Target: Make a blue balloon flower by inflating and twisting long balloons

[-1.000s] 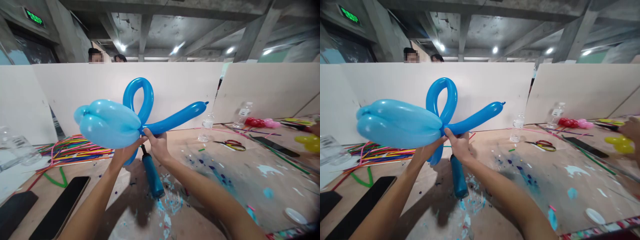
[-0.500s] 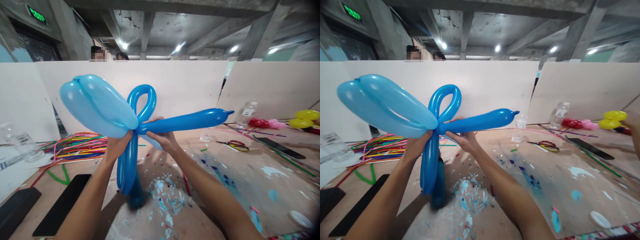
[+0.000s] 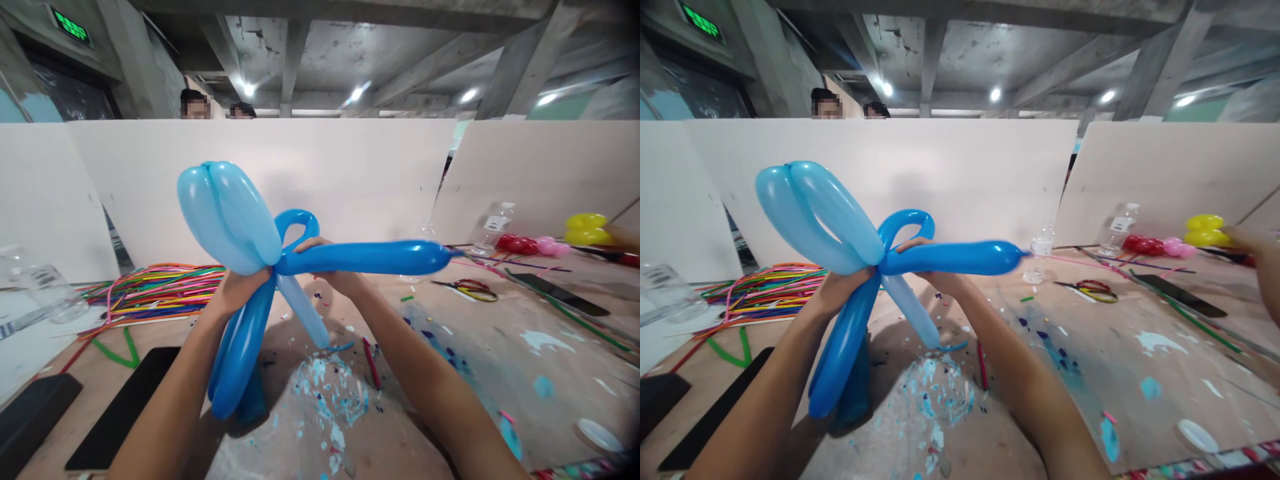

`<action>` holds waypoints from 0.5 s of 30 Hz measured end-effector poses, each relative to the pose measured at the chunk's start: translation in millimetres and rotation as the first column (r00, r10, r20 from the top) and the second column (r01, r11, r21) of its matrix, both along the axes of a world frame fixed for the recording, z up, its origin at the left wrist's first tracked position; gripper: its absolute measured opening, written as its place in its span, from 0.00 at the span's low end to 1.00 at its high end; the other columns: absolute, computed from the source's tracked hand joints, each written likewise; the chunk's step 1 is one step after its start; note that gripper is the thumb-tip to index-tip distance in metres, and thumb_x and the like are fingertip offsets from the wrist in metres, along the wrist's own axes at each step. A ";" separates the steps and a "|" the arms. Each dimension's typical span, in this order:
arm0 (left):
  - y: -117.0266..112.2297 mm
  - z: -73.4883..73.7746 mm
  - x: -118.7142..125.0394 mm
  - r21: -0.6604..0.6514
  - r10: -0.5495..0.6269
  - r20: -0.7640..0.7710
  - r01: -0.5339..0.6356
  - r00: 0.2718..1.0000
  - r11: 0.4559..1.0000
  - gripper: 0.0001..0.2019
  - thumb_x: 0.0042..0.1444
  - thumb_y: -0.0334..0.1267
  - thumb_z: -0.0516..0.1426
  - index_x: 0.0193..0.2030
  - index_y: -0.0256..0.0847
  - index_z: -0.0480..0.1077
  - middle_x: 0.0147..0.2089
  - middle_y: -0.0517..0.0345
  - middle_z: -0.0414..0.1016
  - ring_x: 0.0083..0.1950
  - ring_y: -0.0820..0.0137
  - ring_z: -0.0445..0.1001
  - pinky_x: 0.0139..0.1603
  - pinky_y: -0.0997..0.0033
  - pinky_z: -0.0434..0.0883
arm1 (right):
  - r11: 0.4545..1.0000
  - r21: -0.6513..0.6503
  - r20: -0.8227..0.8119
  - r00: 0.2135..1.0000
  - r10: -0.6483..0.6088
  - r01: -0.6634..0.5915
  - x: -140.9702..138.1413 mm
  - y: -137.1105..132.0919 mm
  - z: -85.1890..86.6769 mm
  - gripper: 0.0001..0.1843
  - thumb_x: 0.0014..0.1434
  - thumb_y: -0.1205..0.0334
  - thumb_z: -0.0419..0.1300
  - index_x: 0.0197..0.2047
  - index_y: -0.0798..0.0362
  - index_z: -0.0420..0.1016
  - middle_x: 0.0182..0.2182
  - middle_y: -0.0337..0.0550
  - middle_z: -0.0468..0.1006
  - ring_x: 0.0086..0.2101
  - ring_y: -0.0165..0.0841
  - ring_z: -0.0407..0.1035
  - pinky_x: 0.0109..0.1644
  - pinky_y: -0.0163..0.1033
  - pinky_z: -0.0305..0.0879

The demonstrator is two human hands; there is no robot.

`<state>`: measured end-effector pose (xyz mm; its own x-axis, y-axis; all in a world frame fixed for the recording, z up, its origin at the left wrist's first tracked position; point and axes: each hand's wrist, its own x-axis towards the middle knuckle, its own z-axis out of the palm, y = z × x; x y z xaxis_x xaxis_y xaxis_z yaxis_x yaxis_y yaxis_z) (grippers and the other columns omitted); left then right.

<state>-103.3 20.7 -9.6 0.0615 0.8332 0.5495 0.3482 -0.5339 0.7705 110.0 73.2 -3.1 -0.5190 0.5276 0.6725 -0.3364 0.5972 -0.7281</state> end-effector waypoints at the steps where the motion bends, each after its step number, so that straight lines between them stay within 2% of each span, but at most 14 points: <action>1: 1.4 1.4 1.4 0.036 0.029 0.009 -0.029 1.000 0.999 0.15 0.51 0.47 0.58 0.40 0.38 0.70 0.42 0.53 0.77 0.47 0.58 0.73 0.50 0.60 0.72 | 0.998 -0.050 -0.034 0.999 -0.030 0.028 -0.4 0.3 -2.3 0.17 0.53 0.57 0.66 0.47 0.47 0.72 0.43 0.39 0.75 0.45 0.35 0.71 0.49 0.42 0.68; 3: 4.4 5.4 4.4 0.120 0.160 -0.004 -0.159 0.987 0.980 0.13 0.51 0.46 0.58 0.36 0.38 0.69 0.40 0.53 0.77 0.46 0.60 0.73 0.51 0.60 0.71 | 0.983 -0.152 -0.039 0.994 -0.106 0.099 -2.5 -1.9 -7.8 0.28 0.49 0.57 0.68 0.53 0.45 0.67 0.44 0.39 0.75 0.42 0.33 0.71 0.44 0.39 0.69; 5: 7.1 8.8 7.3 0.172 0.345 -0.029 -0.335 0.938 0.926 0.10 0.50 0.45 0.57 0.30 0.40 0.67 0.34 0.54 0.76 0.43 0.60 0.73 0.50 0.61 0.71 | 0.959 -0.246 0.041 0.990 -0.134 0.140 -7.4 -7.0 -14.0 0.36 0.43 0.59 0.71 0.55 0.46 0.66 0.46 0.41 0.74 0.40 0.33 0.71 0.39 0.37 0.69; 7: 8.1 9.7 9.6 0.182 0.478 -0.079 -0.458 0.875 0.870 0.10 0.49 0.44 0.57 0.25 0.41 0.64 0.30 0.54 0.75 0.41 0.60 0.73 0.47 0.60 0.71 | 0.914 -0.372 0.061 0.987 -0.149 0.161 -15.0 -13.0 -18.8 0.29 0.42 0.55 0.71 0.47 0.50 0.71 0.41 0.43 0.75 0.35 0.32 0.71 0.32 0.35 0.66; 8: 7.8 9.5 10.3 0.184 0.507 -0.118 -0.483 0.854 0.856 0.10 0.49 0.44 0.57 0.24 0.42 0.64 0.28 0.55 0.74 0.40 0.59 0.73 0.46 0.60 0.71 | 0.876 -0.453 0.013 0.984 -0.179 0.165 -19.1 -15.5 -20.1 0.25 0.43 0.51 0.71 0.42 0.52 0.72 0.36 0.42 0.75 0.31 0.31 0.70 0.29 0.34 0.63; 11: 3.7 11.9 10.8 0.176 0.465 -0.243 -0.432 0.852 0.884 0.09 0.46 0.43 0.59 0.26 0.41 0.66 0.29 0.55 0.74 0.38 0.59 0.74 0.44 0.61 0.71 | 0.740 -0.657 -0.149 0.936 -0.320 0.148 -27.2 -18.6 -17.0 0.21 0.42 0.47 0.70 0.32 0.53 0.70 0.25 0.37 0.72 0.23 0.28 0.65 0.21 0.32 0.52; 12: 1.7 15.4 10.2 0.172 0.430 -0.276 -0.396 0.860 0.902 0.09 0.45 0.43 0.59 0.26 0.41 0.66 0.29 0.55 0.74 0.37 0.60 0.74 0.43 0.61 0.71 | 0.720 -0.681 -0.178 0.924 -0.338 0.132 -27.3 -18.5 -13.9 0.21 0.40 0.49 0.71 0.30 0.53 0.69 0.24 0.37 0.71 0.23 0.28 0.64 0.21 0.32 0.51; 13: -0.1 20.6 9.0 0.170 0.389 -0.310 -0.352 0.867 0.920 0.08 0.45 0.43 0.59 0.26 0.40 0.67 0.29 0.55 0.74 0.37 0.59 0.73 0.43 0.61 0.71 | 0.722 -0.680 -0.196 0.919 -0.342 0.123 -25.8 -18.1 -10.0 0.21 0.39 0.50 0.72 0.30 0.52 0.69 0.25 0.37 0.72 0.24 0.28 0.65 0.21 0.32 0.51; 15: -3.1 35.2 4.8 0.163 0.281 -0.382 -0.235 0.880 0.958 0.08 0.46 0.42 0.58 0.25 0.40 0.68 0.29 0.55 0.73 0.37 0.59 0.73 0.43 0.60 0.71 | 0.781 -0.606 -0.205 0.919 -0.336 0.151 -18.9 -18.5 -1.4 0.19 0.39 0.52 0.71 0.29 0.52 0.69 0.26 0.38 0.73 0.26 0.30 0.67 0.23 0.34 0.56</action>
<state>-98.5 17.5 25.7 0.0845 0.7861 0.6123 0.7499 -0.4549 0.4804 91.2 54.7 -4.5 -0.1528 0.9404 0.3039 -0.4839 0.1969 -0.8526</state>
